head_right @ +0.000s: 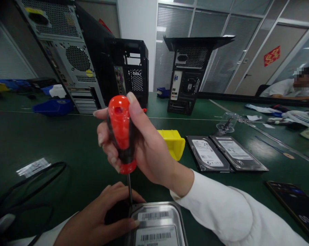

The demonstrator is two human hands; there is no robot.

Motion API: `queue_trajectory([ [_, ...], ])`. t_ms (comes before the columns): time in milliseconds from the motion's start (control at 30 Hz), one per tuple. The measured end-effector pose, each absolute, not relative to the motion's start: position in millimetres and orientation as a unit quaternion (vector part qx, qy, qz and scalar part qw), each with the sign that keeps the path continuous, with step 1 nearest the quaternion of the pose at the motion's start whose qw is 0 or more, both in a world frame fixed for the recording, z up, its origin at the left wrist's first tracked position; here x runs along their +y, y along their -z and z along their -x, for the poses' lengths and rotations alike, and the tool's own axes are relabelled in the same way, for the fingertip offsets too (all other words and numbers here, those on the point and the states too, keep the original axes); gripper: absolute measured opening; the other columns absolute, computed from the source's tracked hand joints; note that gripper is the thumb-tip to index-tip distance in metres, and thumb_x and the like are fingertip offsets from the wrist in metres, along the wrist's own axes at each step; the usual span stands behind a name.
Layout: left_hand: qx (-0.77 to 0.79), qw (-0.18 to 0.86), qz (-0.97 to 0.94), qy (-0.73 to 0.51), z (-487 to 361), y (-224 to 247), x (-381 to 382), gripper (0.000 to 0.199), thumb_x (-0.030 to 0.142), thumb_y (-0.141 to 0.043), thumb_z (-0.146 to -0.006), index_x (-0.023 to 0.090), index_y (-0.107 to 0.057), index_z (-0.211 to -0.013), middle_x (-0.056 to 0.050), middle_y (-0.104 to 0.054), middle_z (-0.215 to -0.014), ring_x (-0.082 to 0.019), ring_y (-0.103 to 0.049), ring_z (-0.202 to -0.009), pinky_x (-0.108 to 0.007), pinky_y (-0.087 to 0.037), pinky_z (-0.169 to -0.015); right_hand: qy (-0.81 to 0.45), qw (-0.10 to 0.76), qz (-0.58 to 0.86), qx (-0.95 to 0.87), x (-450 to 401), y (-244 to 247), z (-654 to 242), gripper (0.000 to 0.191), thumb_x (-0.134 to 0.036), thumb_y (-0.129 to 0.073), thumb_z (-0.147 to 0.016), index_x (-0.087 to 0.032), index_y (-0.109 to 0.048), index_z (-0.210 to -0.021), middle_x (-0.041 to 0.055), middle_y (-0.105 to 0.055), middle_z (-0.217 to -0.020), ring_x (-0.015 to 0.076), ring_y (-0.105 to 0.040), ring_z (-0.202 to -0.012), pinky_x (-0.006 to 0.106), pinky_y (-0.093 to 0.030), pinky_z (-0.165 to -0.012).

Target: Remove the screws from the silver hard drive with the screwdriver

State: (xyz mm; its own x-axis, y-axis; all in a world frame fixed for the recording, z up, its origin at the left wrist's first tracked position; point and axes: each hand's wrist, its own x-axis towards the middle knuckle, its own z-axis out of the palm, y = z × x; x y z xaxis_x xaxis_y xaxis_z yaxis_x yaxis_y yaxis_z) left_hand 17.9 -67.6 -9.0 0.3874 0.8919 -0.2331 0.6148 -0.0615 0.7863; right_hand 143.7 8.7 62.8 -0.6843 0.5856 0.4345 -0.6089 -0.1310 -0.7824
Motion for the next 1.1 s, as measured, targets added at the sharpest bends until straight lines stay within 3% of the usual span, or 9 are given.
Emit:
queue_trajectory([
  [233,0.532,0.424,-0.713,-0.171,-19.2,10.3,-70.1,0.025,0.039,-0.063,-0.078,0.025,-0.064,-0.099,-0.001,-0.061,-0.097,-0.024,-0.051,-0.096,-0.037,-0.034,-0.089,-0.763,0.37,-0.048,-0.527,10.2,-61.3,-146.3,0.053,-0.059,-0.023,-0.09,-0.019,-0.056,-0.1,-0.0017,-0.045,-0.064,0.0062,-0.04,-0.046,0.016,-0.036,-0.04],
  [333,0.533,0.423,-0.711,-0.177,-19.1,10.9,-70.5,0.025,0.038,-0.063,-0.079,0.025,-0.064,-0.1,-0.001,-0.061,-0.098,-0.024,-0.052,-0.096,-0.039,-0.033,-0.092,-0.754,0.384,-0.046,-0.53,8.5,-62.5,-147.4,0.045,-0.057,-0.029,-0.089,-0.022,-0.054,-0.103,-0.0028,-0.044,-0.064,0.0062,-0.038,-0.045,0.016,-0.035,-0.04],
  [467,0.536,0.426,-0.706,-0.181,-18.9,12.2,-70.6,0.026,0.037,-0.064,-0.077,0.027,-0.064,-0.101,0.0,-0.061,-0.1,-0.024,-0.051,-0.1,-0.041,-0.029,-0.097,-0.744,0.384,-0.057,-0.544,8.6,-62.9,-148.3,0.023,-0.039,-0.042,-0.09,-0.019,-0.051,-0.085,-0.0038,-0.041,-0.062,0.0048,-0.037,-0.044,0.015,-0.033,-0.041],
  [567,0.541,0.422,-0.705,-0.181,-19.1,14.2,-70.4,0.027,0.038,-0.063,-0.076,0.027,-0.064,-0.1,0.0,-0.062,-0.101,-0.025,-0.051,-0.1,-0.041,-0.03,-0.097,-0.745,0.384,-0.047,-0.543,10.5,-63.0,-148.9,0.024,-0.037,-0.046,-0.088,-0.016,-0.047,-0.076,-0.002,-0.045,-0.068,0.0049,-0.042,-0.048,0.016,-0.037,-0.044],
  [700,0.534,0.428,-0.708,-0.177,-19.3,14.5,-70.6,0.028,0.039,-0.063,-0.075,0.027,-0.065,-0.1,0.0,-0.062,-0.099,-0.025,-0.052,-0.098,-0.04,-0.033,-0.094,-0.748,0.405,-0.034,-0.525,10.5,-65.5,-151.3,0.025,-0.037,-0.039,-0.09,-0.018,-0.053,-0.096,0.0022,-0.05,-0.087,0.0084,-0.05,-0.062,0.022,-0.043,-0.055],
  [767,0.538,0.431,-0.701,-0.183,-19.6,12.3,-71.0,0.027,0.039,-0.063,-0.076,0.027,-0.065,-0.1,0.0,-0.062,-0.1,-0.025,-0.052,-0.1,-0.041,-0.031,-0.096,-0.759,0.39,-0.031,-0.52,9.7,-67.0,-152.5,0.034,-0.039,-0.03,-0.092,-0.016,-0.054,-0.097,0.0029,-0.049,-0.085,0.0088,-0.05,-0.063,0.023,-0.044,-0.059],
  [867,0.543,0.435,-0.696,-0.178,-19.8,8.6,-70.8,0.027,0.038,-0.064,-0.076,0.026,-0.065,-0.1,-0.001,-0.062,-0.101,-0.024,-0.052,-0.1,-0.042,-0.028,-0.099,-0.768,0.374,-0.031,-0.519,9.0,-67.0,-152.8,0.046,-0.05,-0.02,-0.091,-0.018,-0.053,-0.092,0.0009,-0.046,-0.073,0.008,-0.044,-0.053,0.022,-0.04,-0.051],
  [967,0.539,0.431,-0.706,-0.161,-19.8,8.0,-70.1,0.027,0.037,-0.064,-0.076,0.026,-0.064,-0.101,-0.001,-0.063,-0.1,-0.024,-0.053,-0.098,-0.041,-0.03,-0.098,-0.753,0.385,-0.057,-0.531,8.8,-64.2,-151.2,0.047,-0.061,-0.026,-0.087,-0.021,-0.051,-0.084,-0.0025,-0.041,-0.061,0.0069,-0.036,-0.044,0.018,-0.031,-0.042],
  [1100,0.544,0.43,-0.699,-0.174,-20.1,10.2,-70.7,0.027,0.037,-0.065,-0.076,0.027,-0.064,-0.101,0.0,-0.063,-0.101,-0.024,-0.052,-0.1,-0.04,-0.03,-0.099,-0.721,0.4,-0.069,-0.562,5.5,-63.9,-148.4,0.045,-0.052,-0.037,-0.089,-0.017,-0.046,-0.062,-0.003,-0.035,-0.054,0.0048,-0.031,-0.04,0.015,-0.027,-0.039],
])
